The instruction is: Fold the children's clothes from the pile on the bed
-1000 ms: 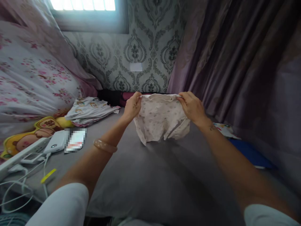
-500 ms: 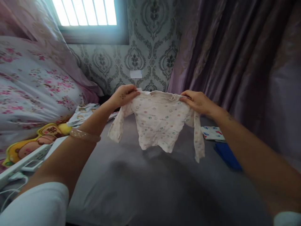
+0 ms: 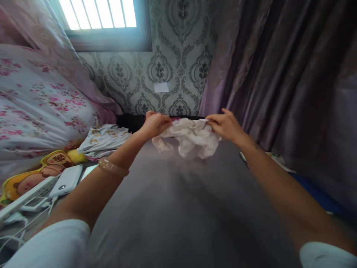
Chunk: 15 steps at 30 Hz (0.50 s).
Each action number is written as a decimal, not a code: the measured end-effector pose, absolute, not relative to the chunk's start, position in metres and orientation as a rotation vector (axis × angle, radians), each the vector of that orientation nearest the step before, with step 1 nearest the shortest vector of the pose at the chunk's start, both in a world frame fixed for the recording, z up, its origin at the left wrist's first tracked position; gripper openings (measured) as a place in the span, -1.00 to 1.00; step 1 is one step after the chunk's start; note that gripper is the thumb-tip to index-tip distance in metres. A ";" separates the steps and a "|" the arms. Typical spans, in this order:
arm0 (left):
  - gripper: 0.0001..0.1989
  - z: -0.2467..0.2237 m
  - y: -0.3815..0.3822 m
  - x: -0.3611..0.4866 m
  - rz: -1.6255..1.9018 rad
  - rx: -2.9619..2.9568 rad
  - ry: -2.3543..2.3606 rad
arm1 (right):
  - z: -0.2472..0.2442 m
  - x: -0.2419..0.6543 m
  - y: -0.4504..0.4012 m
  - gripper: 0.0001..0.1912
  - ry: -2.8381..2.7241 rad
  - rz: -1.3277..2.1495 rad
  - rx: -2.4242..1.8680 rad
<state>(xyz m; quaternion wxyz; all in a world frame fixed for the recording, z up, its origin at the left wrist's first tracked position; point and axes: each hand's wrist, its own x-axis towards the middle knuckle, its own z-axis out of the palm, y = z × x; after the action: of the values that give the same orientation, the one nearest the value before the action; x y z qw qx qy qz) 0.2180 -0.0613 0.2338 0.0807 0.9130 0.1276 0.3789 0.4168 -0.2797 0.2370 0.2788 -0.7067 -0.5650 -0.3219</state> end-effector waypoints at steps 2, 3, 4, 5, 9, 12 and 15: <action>-0.80 0.229 -0.046 0.227 1.242 2.647 0.519 | 0.231 0.433 -0.270 -0.69 -1.471 -0.841 -1.921; -0.80 0.227 -0.039 0.231 1.316 2.588 0.572 | 0.229 0.441 -0.268 -0.70 -1.409 -0.868 -1.920; -0.80 0.227 -0.033 0.235 1.357 2.545 0.597 | 0.228 0.447 -0.266 -0.70 -1.360 -0.890 -1.920; -0.81 0.226 -0.029 0.238 1.371 2.522 0.603 | 0.228 0.452 -0.264 -0.70 -1.340 -0.896 -1.923; -0.82 0.223 -0.022 0.244 1.368 2.514 0.575 | 0.226 0.456 -0.262 -0.72 -1.369 -0.855 -1.938; -0.83 0.223 -0.024 0.243 1.310 2.522 0.544 | 0.227 0.455 -0.264 -0.73 -1.375 -0.815 -1.949; -0.84 0.227 -0.035 0.238 1.320 2.514 0.544 | 0.234 0.449 -0.271 -0.73 -1.345 -0.818 -1.950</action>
<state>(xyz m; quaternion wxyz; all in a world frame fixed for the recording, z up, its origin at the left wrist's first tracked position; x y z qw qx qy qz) 0.2384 -0.0350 0.2269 0.1250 0.8626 0.1868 0.4531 0.4492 -0.2715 0.2343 0.3125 -0.7391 -0.5100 -0.3099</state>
